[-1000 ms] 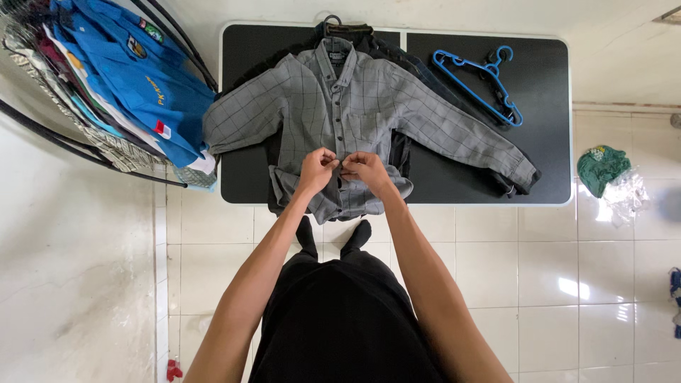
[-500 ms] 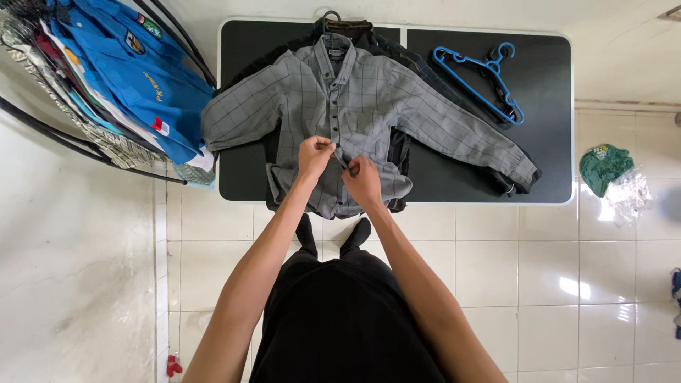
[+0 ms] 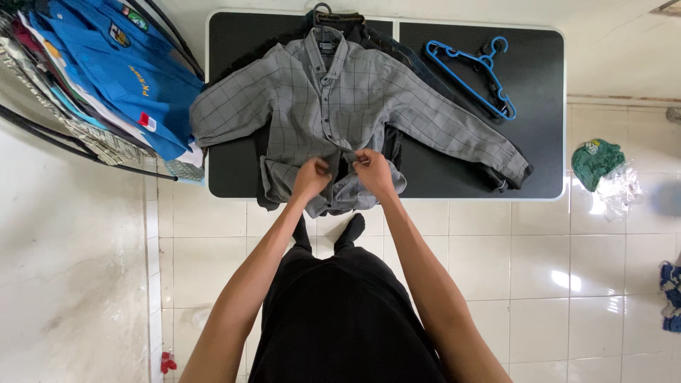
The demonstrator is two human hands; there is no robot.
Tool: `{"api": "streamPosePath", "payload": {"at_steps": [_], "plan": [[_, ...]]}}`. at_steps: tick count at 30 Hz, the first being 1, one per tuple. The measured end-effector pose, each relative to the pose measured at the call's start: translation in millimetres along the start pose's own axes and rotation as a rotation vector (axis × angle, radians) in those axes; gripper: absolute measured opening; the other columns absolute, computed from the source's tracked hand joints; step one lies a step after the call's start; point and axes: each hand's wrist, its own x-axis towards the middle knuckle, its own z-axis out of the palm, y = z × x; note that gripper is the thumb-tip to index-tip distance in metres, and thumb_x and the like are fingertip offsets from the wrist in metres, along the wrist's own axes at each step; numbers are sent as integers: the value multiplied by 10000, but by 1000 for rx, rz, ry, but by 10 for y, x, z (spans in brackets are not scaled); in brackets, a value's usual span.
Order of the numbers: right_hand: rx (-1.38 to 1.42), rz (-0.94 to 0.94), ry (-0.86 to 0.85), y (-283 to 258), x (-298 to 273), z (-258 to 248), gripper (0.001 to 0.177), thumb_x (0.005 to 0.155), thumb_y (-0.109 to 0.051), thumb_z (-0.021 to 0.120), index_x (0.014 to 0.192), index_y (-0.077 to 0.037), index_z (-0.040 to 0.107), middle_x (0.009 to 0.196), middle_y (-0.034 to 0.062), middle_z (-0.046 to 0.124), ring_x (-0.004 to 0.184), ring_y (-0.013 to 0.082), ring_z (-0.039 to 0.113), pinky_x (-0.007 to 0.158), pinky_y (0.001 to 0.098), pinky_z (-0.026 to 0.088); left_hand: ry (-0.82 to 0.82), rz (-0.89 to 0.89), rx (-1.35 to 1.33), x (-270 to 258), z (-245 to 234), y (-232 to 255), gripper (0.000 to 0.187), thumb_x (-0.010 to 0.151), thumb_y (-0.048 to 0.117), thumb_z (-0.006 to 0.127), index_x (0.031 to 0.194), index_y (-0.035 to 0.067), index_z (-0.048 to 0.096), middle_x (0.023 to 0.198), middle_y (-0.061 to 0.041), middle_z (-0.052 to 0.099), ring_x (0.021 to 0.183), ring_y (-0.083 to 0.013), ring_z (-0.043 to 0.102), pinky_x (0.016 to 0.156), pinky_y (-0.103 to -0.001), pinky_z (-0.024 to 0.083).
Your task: The person buttons a blue short-sleeved shirt, then places it on a clothes rack. Next, they button a gray long-sleeved shirt and hang it on the rack. Finally, they place a black shirt onto a blue hanger.
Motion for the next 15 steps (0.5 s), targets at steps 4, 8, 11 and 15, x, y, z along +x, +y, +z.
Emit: {"api": "streamPosePath", "payload": {"at_steps": [4,8,11,15], "plan": [[57,-42,-56,8,31,-105,241,947,-49,630,1163,0,724,827,31,674,705,112,594,642,295,495,-115,-60,292,-209,-3,112,444,759,322,855,1109,103,691,1117,-123,689,1090,-315,635,927,-506,460],[87,49,-90,-61,7,-243,245,1013,-57,560,1180,-8,731,792,-1,623,692,96,525,638,275,453,-132,-37,438,-351,28,223,497,720,373,892,1082,108,677,1174,-146,617,1199,-346,539,1032,-562,351],[93,93,-137,-145,7,-359,252,995,-60,568,1184,-23,731,789,-2,599,691,119,510,641,297,445,-74,34,516,-420,70,211,420,747,356,880,1021,106,682,1128,-131,624,1164,-339,549,1032,-548,354],[-99,-110,-176,-131,14,-542,351,818,23,638,1152,-27,730,868,59,635,771,147,595,736,313,500,36,116,540,-485,166,150,277,772,285,845,941,132,687,1068,-87,640,1131,-322,570,986,-540,379]]}}
